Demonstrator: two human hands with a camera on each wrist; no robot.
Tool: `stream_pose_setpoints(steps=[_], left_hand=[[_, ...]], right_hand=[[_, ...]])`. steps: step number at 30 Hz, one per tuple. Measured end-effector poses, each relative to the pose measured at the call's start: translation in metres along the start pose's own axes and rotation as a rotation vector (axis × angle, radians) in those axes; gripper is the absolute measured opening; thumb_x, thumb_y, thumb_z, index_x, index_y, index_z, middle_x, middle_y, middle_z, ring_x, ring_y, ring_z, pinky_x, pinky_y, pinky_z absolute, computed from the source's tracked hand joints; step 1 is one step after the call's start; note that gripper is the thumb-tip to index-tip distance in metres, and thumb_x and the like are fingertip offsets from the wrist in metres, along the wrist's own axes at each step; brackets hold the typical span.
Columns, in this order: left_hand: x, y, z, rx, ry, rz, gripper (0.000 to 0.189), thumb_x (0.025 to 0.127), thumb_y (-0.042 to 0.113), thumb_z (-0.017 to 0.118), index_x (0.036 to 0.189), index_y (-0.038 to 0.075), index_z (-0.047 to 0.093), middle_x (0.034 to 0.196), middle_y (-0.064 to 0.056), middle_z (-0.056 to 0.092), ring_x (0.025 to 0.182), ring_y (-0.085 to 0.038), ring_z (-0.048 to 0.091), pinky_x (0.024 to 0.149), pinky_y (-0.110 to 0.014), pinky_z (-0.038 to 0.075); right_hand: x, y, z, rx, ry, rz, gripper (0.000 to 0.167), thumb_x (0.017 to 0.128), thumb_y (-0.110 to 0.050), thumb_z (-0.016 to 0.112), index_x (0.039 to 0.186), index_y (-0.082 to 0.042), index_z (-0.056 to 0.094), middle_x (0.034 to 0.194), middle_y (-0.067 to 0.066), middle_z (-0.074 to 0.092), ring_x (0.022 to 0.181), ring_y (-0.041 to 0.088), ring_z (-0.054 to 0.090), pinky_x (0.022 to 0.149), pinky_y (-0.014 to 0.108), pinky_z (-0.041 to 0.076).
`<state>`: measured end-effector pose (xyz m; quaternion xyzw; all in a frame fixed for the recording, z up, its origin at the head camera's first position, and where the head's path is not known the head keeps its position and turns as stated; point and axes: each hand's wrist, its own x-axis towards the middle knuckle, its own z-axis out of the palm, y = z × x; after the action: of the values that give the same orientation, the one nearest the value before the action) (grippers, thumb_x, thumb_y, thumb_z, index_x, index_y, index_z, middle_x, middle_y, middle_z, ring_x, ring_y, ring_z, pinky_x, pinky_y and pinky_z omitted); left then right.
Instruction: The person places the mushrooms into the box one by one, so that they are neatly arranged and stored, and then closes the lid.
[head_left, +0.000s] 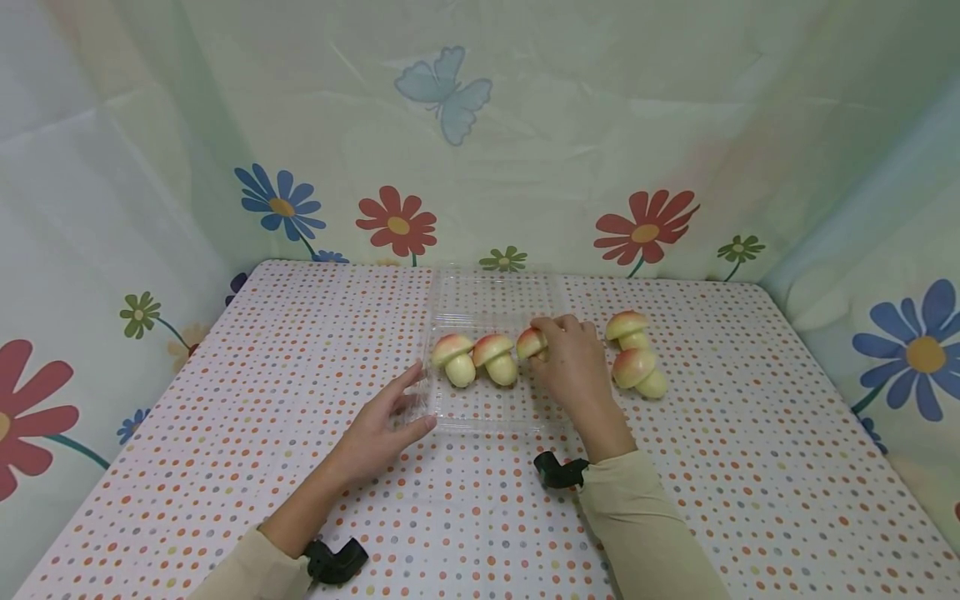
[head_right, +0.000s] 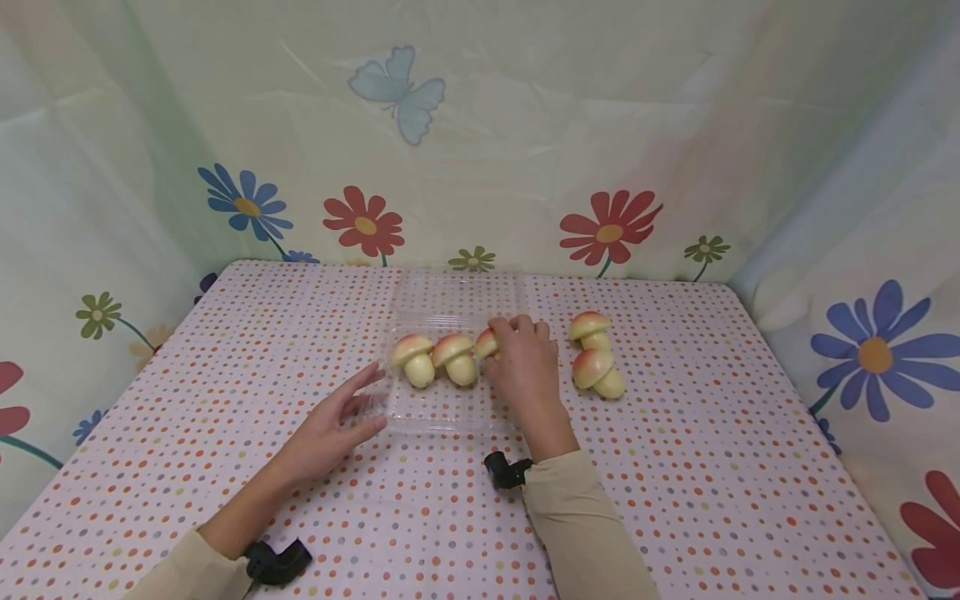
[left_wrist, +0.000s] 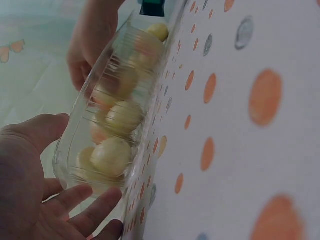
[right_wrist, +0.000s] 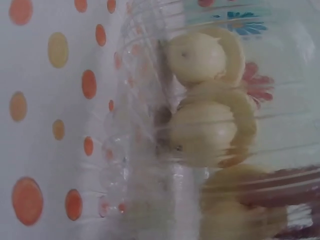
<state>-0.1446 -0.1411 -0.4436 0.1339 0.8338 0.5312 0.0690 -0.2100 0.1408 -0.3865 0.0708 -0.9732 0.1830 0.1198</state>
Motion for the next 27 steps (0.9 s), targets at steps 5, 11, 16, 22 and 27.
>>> stream_pose_setpoints(steps=[5, 11, 16, 22, 27], left_hand=[[0.0001, 0.0002, 0.0, 0.002, 0.001, -0.003, 0.085, 0.1, 0.038, 0.07, 0.167, 0.023, 0.02, 0.17, -0.005, 0.031, 0.151, -0.038, 0.038, 0.117, -0.063, 0.038], [0.0008, -0.0003, -0.0004, -0.006, -0.006, 0.0, 0.085, 0.1, 0.038, 0.07, 0.167, 0.022, 0.02, 0.17, -0.005, 0.03, 0.151, -0.037, 0.038, 0.116, -0.063, 0.038], [0.0012, -0.0008, -0.0006, -0.011, -0.011, 0.004, 0.085, 0.1, 0.038, 0.07, 0.167, 0.022, 0.02, 0.17, -0.006, 0.029, 0.151, -0.038, 0.038, 0.116, -0.063, 0.038], [0.0011, -0.0004, -0.0005, -0.011, -0.011, 0.001, 0.085, 0.1, 0.037, 0.07, 0.167, 0.022, 0.02, 0.171, -0.005, 0.029, 0.151, -0.038, 0.038, 0.116, -0.063, 0.039], [0.0001, 0.0016, -0.0005, -0.006, -0.009, -0.003, 0.085, 0.1, 0.037, 0.07, 0.167, 0.021, 0.02, 0.171, -0.005, 0.028, 0.152, -0.038, 0.038, 0.117, -0.063, 0.037]], right_hand=[[-0.0004, -0.0005, 0.0022, -0.014, -0.02, 0.011, 0.052, 0.087, -0.013, 0.079, 0.137, -0.009, 0.064, 0.133, 0.021, 0.063, 0.119, 0.046, 0.054, 0.094, 0.064, 0.048], [-0.0008, 0.0002, 0.0054, -0.028, -0.034, 0.015, 0.05, 0.088, -0.016, 0.079, 0.135, -0.009, 0.065, 0.133, 0.021, 0.064, 0.122, 0.047, 0.054, 0.1, 0.067, 0.044], [0.0002, 0.0003, 0.0074, -0.03, -0.065, 0.032, 0.05, 0.088, -0.016, 0.077, 0.136, -0.01, 0.065, 0.134, 0.02, 0.063, 0.128, 0.048, 0.05, 0.111, 0.072, 0.034], [-0.0004, -0.001, 0.0091, -0.04, -0.076, 0.047, 0.051, 0.088, -0.018, 0.078, 0.136, -0.01, 0.064, 0.136, 0.019, 0.063, 0.133, 0.047, 0.047, 0.115, 0.078, 0.023], [-0.0009, -0.0014, 0.0104, -0.052, -0.07, 0.053, 0.051, 0.089, -0.02, 0.08, 0.136, -0.009, 0.064, 0.137, 0.02, 0.061, 0.135, 0.048, 0.046, 0.116, 0.078, 0.022]])
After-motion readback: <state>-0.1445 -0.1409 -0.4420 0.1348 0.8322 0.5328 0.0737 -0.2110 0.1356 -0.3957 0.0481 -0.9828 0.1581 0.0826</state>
